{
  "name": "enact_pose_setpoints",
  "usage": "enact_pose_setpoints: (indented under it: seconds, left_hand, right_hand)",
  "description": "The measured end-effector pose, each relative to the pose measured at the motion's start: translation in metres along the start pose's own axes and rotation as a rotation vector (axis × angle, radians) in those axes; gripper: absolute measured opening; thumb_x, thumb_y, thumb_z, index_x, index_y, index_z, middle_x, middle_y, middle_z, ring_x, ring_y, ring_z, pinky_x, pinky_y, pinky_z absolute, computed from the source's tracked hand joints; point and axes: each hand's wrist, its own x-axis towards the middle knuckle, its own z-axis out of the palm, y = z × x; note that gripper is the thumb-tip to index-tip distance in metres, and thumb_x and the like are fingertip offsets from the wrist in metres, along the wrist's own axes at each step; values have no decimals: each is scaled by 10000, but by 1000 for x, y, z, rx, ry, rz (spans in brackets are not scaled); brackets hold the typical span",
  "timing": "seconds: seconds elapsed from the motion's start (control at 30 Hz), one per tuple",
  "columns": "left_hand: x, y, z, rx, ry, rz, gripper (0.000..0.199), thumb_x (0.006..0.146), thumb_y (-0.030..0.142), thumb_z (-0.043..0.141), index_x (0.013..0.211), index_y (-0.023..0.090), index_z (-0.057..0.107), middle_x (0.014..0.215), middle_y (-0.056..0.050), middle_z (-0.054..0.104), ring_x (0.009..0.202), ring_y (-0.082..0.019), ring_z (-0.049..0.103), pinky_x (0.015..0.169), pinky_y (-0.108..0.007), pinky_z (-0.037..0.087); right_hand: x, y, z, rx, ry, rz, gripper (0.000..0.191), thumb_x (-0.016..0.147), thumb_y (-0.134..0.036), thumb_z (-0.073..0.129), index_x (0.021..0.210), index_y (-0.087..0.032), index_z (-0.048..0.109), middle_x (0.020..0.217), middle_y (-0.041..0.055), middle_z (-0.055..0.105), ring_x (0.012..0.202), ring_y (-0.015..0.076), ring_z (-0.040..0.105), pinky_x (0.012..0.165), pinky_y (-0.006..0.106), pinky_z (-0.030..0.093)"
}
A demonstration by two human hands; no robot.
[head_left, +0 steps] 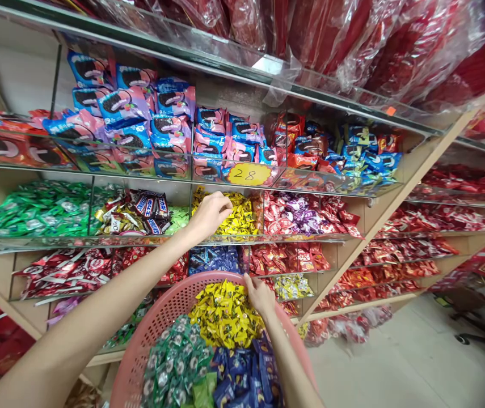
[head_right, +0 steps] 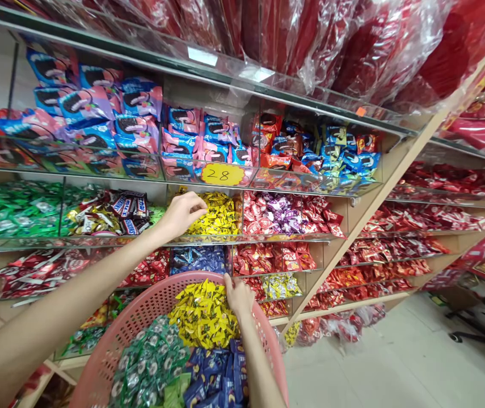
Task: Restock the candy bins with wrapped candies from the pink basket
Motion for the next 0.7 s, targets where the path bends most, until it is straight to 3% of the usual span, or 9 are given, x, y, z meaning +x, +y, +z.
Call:
enact_pose_setpoints:
  seconds: [0.1, 0.2, 0.3, 0.47, 0.57, 0.7]
  left_hand:
    - [-25, 23, -6, -214, 6, 36, 188, 807, 278, 469, 788, 144, 599, 802, -15, 539, 704, -104, 499, 662, -232, 386]
    - [-56, 30, 14, -369, -111, 9, 183, 796, 285, 480, 763, 155, 604, 764, -6, 551, 676, -103, 502, 630, -228, 394]
    - [-81, 18, 51, -413, -214, -100, 145, 769, 242, 497, 744, 153, 609, 736, -5, 558, 642, -96, 500, 597, -208, 395]
    - [-99, -9, 105, -378, -263, -224, 104, 726, 179, 502, 679, 144, 587, 669, 9, 562, 599, -89, 499, 566, -184, 380]
    - [-106, -15, 123, -302, -275, -244, 105, 710, 138, 486, 657, 146, 576, 608, 21, 543, 564, -89, 483, 537, -181, 353]
    - [-113, -16, 134, -232, -273, -221, 111, 699, 102, 476, 661, 156, 565, 634, 19, 555, 600, -99, 491, 557, -189, 349]
  right_hand:
    - [2, -2, -1, 33, -12, 9, 735, 788, -624, 13, 979, -236, 607, 948, 95, 631, 925, 243, 555, 776, 356, 366]
    - [4, -4, -2, 62, -37, 19, 788, 790, -601, -46, 1019, -207, 597, 992, 118, 616, 957, 250, 541, 793, 370, 361]
    - [5, -7, -3, 41, -57, 3, 753, 815, -558, -39, 1054, -201, 579, 1031, 122, 601, 981, 256, 529, 808, 387, 351]
    - [5, -11, -1, 11, -59, -25, 700, 838, -517, -20, 1082, -214, 561, 1035, 114, 600, 956, 261, 542, 784, 383, 359]
    - [6, -11, 0, 1, -55, -30, 684, 845, -503, -14, 1073, -225, 568, 1033, 105, 602, 953, 252, 544, 784, 372, 360]
    - [6, -12, 0, 9, -44, -63, 643, 850, -496, 5, 1141, -239, 517, 1053, 99, 595, 949, 249, 546, 786, 374, 360]
